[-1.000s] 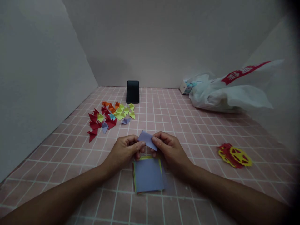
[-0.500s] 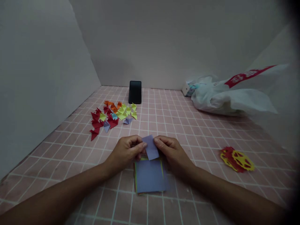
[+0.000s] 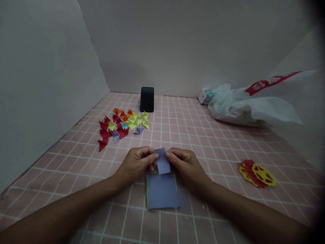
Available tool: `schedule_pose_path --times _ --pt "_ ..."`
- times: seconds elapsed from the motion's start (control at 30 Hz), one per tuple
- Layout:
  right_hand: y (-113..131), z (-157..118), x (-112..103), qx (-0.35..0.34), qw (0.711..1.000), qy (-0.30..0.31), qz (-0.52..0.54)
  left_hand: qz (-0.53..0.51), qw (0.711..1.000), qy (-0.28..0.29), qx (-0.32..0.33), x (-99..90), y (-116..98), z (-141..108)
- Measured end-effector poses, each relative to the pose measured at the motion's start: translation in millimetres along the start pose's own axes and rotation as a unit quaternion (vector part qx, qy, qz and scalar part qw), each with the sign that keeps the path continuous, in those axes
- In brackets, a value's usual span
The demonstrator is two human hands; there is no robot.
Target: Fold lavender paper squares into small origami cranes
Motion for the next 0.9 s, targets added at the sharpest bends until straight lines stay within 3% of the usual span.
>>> schedule_pose_path --times 0.3,0.47,0.7,0.9 --pt "0.5 1.1 -3.0 -0.062 0.994 -0.019 -0.09 0.0 1.0 0.003 0.013 0.6 -0.7 0.1" --pt "-0.6 1.0 -3.2 -0.05 0.995 -0.017 -0.083 0.003 1.0 -0.001 0.016 0.4 -2.0 0.0" --pt "-4.3 -0.1 -0.8 0.021 1.0 0.002 0.004 0.013 1.0 0.005 0.002 1.7 -3.1 -0.2" --pt "-3.8 1.1 -2.1 0.011 1.0 -0.009 -0.019 0.009 1.0 0.009 0.006 1.8 -0.6 0.3"
Point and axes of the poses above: each hand's wrist, its own z-axis towards the middle knuckle, its own x-axis out of the palm, y = z × x, the point moved 2 cm from there along z, towards the middle knuckle, and after that the axes turned 10 degrees about -y, right-handed, at the moved point
